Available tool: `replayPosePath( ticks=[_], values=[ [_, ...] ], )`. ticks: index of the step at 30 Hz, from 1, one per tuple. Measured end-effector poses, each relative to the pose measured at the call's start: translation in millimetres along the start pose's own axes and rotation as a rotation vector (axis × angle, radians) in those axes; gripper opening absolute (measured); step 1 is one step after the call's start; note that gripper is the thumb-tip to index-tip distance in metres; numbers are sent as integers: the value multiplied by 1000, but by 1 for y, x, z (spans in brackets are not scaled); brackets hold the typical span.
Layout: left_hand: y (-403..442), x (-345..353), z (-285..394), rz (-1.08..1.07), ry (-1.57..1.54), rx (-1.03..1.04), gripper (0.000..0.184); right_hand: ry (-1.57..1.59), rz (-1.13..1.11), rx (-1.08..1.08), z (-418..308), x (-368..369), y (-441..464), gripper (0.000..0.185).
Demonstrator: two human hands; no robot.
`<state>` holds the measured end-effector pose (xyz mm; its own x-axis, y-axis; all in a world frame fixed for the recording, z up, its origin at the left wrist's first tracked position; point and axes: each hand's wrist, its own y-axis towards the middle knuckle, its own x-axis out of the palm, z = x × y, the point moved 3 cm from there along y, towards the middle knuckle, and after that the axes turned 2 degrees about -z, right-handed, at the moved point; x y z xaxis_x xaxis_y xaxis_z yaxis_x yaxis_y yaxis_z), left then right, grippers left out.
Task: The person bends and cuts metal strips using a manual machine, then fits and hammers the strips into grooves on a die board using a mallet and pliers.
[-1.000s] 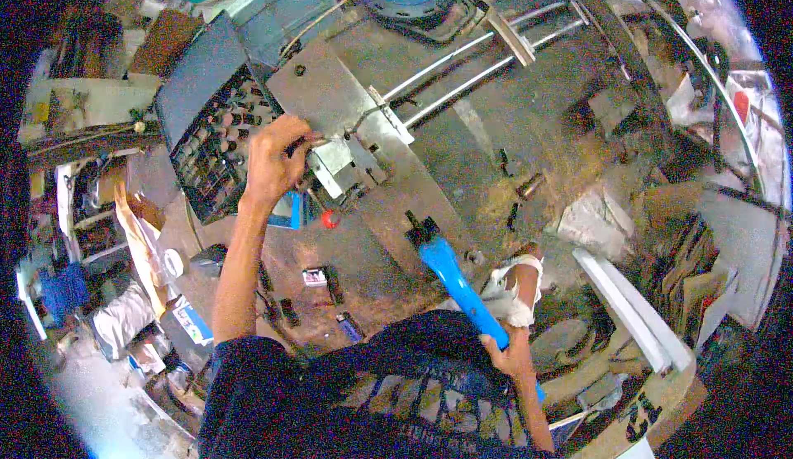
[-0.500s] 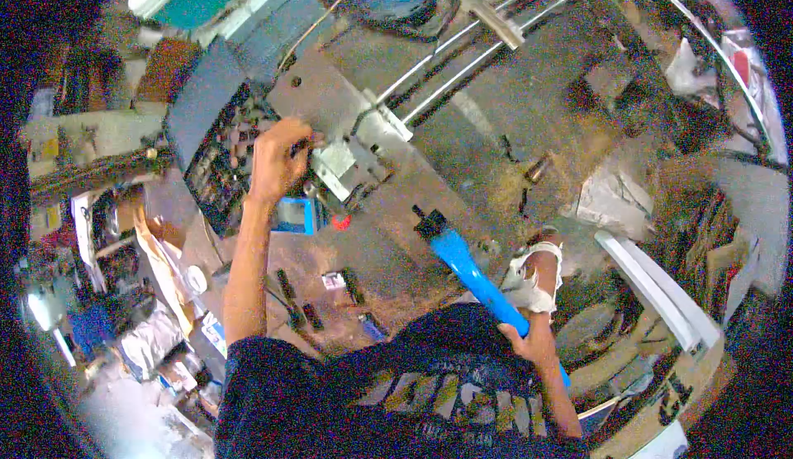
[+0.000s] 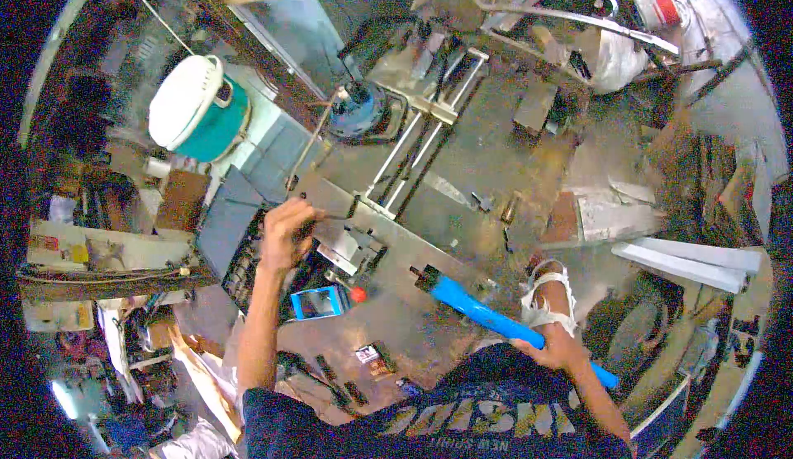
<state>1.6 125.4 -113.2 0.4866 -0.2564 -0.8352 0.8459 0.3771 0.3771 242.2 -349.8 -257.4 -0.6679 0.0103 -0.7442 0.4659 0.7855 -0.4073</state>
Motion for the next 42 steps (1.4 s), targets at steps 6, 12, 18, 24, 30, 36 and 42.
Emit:
replayPosePath(
  ticks=[6,12,18,24,30,36,42],
  values=[
    [-15,43,-40,-127,-195,-17,24,152,-305,113,-33,-20,6,70],
    [-3,60,-38,-145,-146,57,28,92,-278,107,-33,-20,6,67],
    [21,40,12,-38,-82,227,27,117,-359,85,2,6,14,62],
    [12,8,100,-3,-4,617,32,952,316,-263,-17,-62,17,84],
    [38,3,245,-179,48,1011,34,1498,617,-543,-36,-176,-123,124],
    [67,72,385,-228,21,1474,26,1261,1095,-274,38,-149,-299,84],
    [23,174,540,-614,-245,1881,20,585,1326,953,101,-26,-443,31]
  ],
)
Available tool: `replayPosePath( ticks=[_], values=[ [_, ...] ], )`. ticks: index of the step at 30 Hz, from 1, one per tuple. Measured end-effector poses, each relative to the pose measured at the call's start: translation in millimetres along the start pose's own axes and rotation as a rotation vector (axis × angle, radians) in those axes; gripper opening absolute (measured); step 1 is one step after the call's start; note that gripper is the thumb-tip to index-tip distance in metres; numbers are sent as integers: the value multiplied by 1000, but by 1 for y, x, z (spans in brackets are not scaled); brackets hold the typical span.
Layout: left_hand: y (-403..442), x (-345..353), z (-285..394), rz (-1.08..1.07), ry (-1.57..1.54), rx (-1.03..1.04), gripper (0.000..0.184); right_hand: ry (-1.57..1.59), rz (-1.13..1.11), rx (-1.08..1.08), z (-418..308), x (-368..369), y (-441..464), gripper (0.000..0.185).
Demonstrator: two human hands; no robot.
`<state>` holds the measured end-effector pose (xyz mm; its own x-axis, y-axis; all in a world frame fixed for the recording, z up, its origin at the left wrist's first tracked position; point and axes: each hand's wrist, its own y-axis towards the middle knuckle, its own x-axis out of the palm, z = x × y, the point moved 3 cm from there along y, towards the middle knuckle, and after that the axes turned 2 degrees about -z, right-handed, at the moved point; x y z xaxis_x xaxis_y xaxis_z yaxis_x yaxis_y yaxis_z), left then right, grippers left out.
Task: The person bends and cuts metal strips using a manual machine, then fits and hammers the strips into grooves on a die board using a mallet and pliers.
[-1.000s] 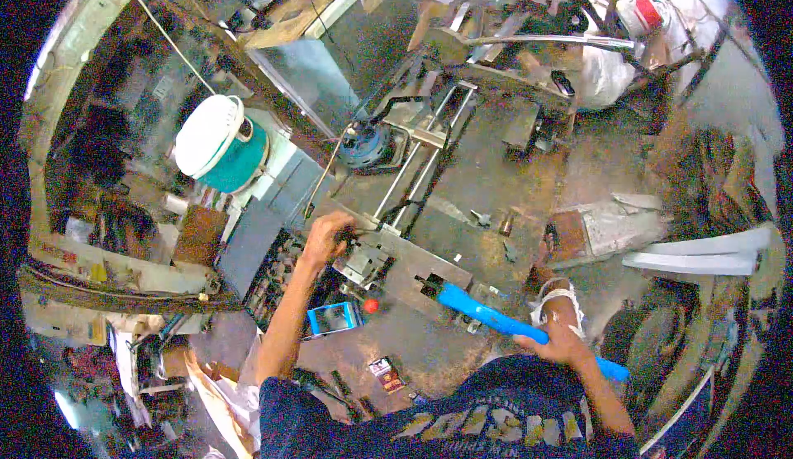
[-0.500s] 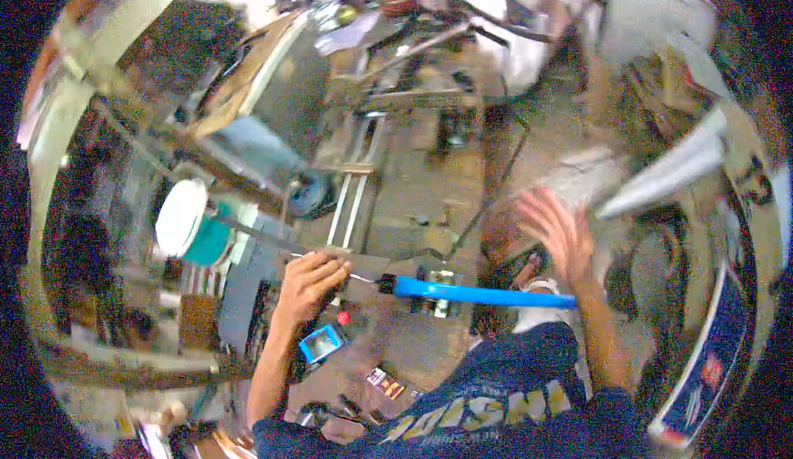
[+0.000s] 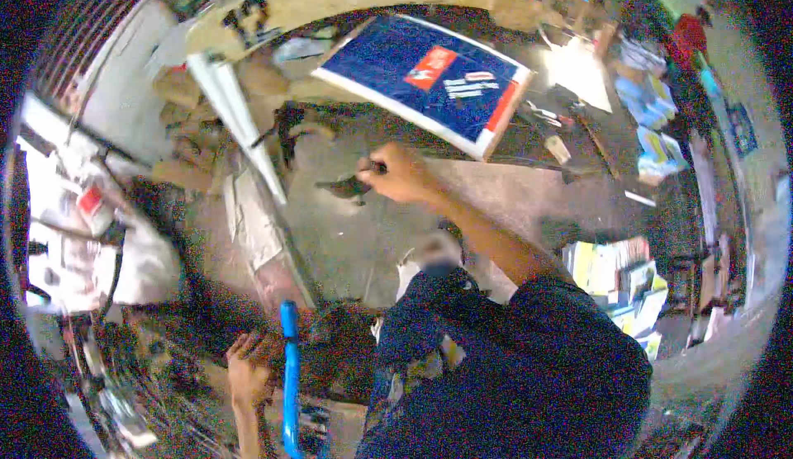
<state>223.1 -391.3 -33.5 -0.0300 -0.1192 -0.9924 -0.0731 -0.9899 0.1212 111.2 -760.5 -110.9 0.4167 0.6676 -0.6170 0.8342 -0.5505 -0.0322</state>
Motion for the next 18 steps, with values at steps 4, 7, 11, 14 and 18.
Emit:
replayPosePath(
  ticks=[4,7,11,14,18],
  values=[
    [150,74,0,-132,-157,90,29,-297,362,134,158,-95,-2,23],
    [271,146,0,-44,-233,154,30,-351,367,214,261,-165,20,23],
    [415,247,-10,-6,-310,113,23,-283,486,254,366,-236,54,28],
    [505,266,7,-118,-380,55,18,-434,421,213,389,-294,47,80],
    [554,285,16,-55,-448,196,18,-536,31,222,398,-301,-25,113]
  ],
)
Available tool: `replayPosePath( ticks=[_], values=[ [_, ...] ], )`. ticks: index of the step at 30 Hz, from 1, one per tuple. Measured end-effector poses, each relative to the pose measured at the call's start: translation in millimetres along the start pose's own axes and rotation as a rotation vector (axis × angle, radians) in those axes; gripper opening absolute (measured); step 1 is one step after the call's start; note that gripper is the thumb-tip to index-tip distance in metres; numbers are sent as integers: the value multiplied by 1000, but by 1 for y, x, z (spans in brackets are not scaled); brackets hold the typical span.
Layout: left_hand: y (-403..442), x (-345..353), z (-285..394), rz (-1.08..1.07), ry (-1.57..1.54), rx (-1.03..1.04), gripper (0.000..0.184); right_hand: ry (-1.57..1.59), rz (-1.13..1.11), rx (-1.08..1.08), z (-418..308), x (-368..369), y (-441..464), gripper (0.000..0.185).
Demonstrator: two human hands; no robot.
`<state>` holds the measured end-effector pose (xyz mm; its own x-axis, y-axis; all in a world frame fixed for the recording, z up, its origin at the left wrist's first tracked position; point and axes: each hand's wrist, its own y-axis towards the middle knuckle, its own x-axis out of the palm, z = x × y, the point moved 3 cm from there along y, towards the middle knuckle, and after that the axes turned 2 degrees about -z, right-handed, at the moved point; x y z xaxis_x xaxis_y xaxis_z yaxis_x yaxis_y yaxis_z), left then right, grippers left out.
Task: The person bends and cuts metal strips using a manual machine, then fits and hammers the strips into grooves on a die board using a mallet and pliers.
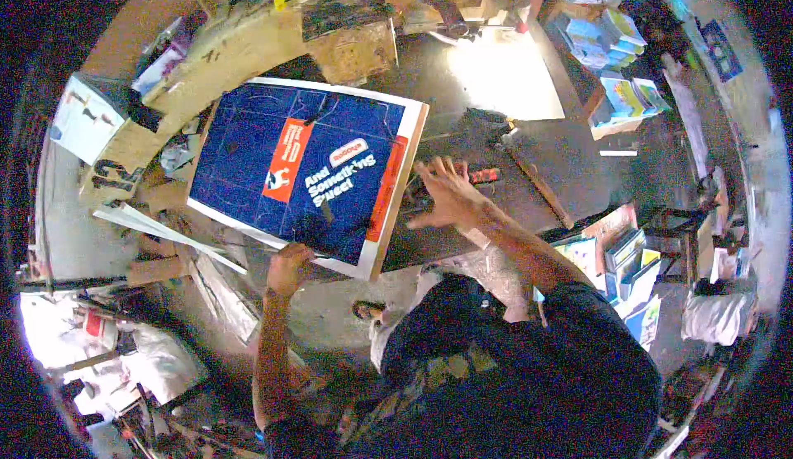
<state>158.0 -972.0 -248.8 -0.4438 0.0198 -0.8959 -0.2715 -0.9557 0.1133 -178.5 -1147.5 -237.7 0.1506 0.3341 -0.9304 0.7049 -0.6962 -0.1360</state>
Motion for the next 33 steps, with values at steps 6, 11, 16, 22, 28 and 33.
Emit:
replayPosePath(
  ticks=[6,11,16,22,28,33],
  values=[
    [35,-14,14,-89,105,-157,31,20,277,-134,52,23,-14,60],
    [102,54,101,233,192,-397,94,-78,517,240,54,-19,-4,48],
    [130,89,116,70,148,-557,97,44,-87,291,14,3,-32,81],
    [120,87,107,104,90,-589,90,366,-368,134,78,14,-18,88],
    [74,73,95,-94,218,-537,85,1031,-153,111,103,-69,-5,65],
    [125,89,112,367,-86,-626,51,1269,145,89,70,-104,66,35]
  ],
)
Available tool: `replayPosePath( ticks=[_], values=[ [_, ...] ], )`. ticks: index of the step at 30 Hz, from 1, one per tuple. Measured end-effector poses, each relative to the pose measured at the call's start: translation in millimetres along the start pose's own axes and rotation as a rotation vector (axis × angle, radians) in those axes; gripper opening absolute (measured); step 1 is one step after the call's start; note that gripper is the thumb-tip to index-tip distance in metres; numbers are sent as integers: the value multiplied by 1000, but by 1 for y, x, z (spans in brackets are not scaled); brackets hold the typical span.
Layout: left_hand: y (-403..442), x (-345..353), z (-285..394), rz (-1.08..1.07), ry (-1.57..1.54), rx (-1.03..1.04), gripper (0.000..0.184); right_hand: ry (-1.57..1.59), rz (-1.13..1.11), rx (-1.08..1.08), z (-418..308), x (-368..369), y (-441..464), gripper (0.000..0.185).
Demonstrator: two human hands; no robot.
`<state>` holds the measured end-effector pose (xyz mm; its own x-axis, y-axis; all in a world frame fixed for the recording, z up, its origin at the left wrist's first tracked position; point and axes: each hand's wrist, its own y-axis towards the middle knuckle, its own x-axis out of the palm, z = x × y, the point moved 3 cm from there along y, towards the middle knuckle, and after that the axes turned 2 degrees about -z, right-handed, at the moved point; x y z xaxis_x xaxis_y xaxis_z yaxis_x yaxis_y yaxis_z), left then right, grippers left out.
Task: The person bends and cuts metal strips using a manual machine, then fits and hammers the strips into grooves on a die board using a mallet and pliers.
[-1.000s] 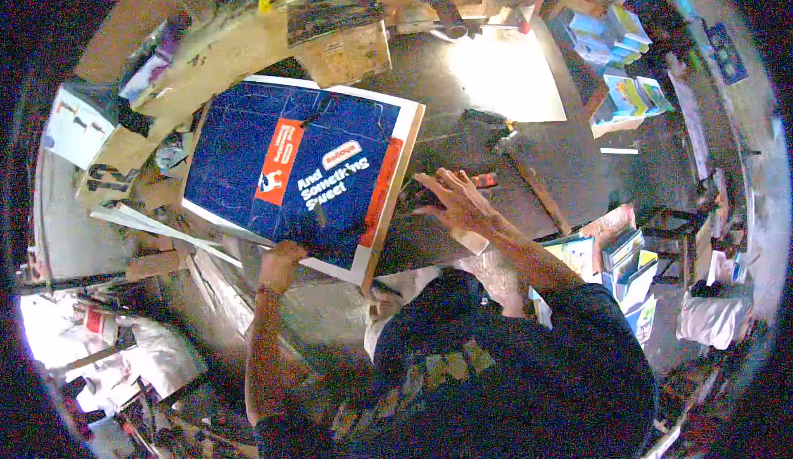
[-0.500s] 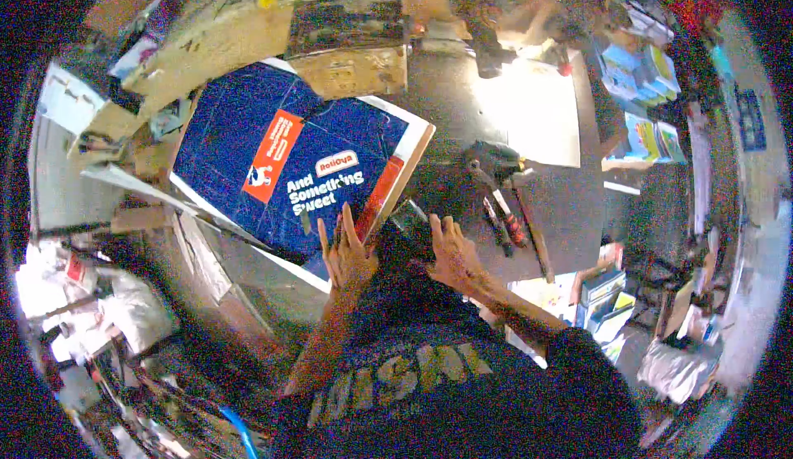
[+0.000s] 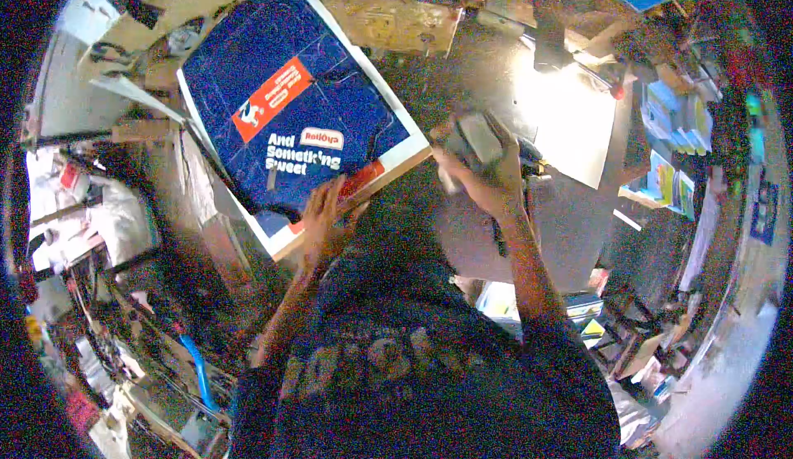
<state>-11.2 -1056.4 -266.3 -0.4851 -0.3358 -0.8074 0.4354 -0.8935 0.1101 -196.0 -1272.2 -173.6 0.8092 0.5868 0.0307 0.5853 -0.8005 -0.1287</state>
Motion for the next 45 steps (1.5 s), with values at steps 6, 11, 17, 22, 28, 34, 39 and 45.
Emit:
replayPosePath(
  ticks=[6,11,17,22,28,34,39,45],
  values=[
    [3,29,-11,44,-57,41,34,160,-186,-362,-15,43,71,35],
    [2,27,-5,31,-13,63,38,214,-261,-445,-4,64,87,44],
    [-3,33,-11,63,-45,13,37,480,-415,-205,37,63,103,47],
    [2,33,-9,38,-43,14,35,434,-314,-350,27,72,97,46],
    [8,30,-5,19,-32,15,35,397,-353,-415,9,77,92,29],
    [8,29,-9,-3,-56,8,33,171,-367,-513,3,82,89,29],
    [8,30,-9,31,-75,5,35,433,-464,-269,25,85,85,40],
    [5,32,-14,50,-80,35,38,629,-423,-110,55,87,104,49]
  ],
)
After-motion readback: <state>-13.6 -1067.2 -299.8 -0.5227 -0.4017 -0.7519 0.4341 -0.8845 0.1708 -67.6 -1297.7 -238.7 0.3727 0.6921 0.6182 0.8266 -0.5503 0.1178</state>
